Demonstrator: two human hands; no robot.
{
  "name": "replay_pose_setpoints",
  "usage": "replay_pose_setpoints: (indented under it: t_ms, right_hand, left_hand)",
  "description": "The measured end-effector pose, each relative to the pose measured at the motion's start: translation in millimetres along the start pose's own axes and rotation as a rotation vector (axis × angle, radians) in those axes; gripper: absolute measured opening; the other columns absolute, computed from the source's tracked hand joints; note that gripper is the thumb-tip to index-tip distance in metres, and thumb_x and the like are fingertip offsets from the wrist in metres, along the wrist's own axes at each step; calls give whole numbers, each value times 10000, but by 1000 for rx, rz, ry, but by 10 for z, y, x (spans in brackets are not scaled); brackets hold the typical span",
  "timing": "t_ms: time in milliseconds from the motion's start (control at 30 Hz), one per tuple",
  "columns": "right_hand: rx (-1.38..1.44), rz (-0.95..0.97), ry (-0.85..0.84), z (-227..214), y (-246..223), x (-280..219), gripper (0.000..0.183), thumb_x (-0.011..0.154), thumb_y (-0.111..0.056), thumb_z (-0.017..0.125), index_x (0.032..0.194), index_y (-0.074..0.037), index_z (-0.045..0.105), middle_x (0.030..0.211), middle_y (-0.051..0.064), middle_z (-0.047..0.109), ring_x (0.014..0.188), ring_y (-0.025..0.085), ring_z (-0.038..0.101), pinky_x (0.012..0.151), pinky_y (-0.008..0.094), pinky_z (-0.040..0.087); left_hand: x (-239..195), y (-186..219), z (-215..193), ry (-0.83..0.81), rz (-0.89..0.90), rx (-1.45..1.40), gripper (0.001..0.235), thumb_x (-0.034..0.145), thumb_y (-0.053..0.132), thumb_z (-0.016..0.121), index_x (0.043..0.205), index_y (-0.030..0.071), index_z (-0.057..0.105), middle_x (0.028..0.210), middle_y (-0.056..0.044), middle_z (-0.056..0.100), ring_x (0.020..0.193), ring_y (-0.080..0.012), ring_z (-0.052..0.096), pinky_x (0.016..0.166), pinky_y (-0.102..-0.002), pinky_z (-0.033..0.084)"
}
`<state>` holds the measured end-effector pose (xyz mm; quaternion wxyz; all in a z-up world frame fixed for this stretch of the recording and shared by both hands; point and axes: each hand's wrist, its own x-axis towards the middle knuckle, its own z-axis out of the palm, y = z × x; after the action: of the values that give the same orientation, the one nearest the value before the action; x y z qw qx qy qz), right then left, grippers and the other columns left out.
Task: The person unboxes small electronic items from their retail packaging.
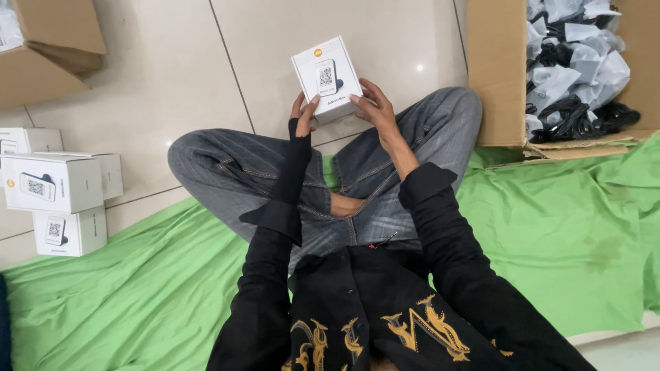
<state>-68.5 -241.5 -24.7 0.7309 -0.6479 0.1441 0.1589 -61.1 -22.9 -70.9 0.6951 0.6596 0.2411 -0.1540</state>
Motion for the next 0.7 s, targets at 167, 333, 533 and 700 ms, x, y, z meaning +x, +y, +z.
replay_pose_setpoints:
  t_ms: [167, 333, 533, 700]
  right_hand:
    - [94, 77, 25, 29, -52, -123, 761, 909, -442, 756, 1536, -136, 453, 1341, 74, 557, 1259, 190, 580, 898, 343, 622]
    - [61, 125, 81, 34, 38, -100, 778, 909, -459, 758, 1558, -131, 480, 1249, 112, 586, 1038, 204, 598, 723, 297, 616]
    - [-124, -55, 305, 141, -131, -326, 703, 839, -317, 829, 1433, -102, 520, 1275, 89, 573, 978, 177, 693, 540, 259, 569]
    - [204, -42, 161, -6, -147, -452, 547, 907, -181, 808, 1391, -32, 598, 1289, 97, 642, 967, 167, 706, 660, 257, 613]
  left_hand:
    - [25, 8, 23, -23, -114, -126, 920, 814, 487, 773, 1567, 154, 362, 1382, -234, 600, 1197, -329, 634, 873, -396, 560]
    - [-83, 173, 71, -23, -101, -65, 931, 794, 499, 754, 1572, 183, 351, 1364, -231, 610, 1222, -346, 640, 903, -447, 556]
    - [66, -43, 29, 4, 52, 30, 858, 899, 468, 678, 1620, 184, 309, 1571, -268, 375, 1388, -404, 493, 1039, -562, 476]
    - [-532, 363, -331, -282, 757, 440, 833, 870, 261, 598, 1667, 217, 362, 1691, -256, 244, 1541, -439, 333, 1225, -560, 395]
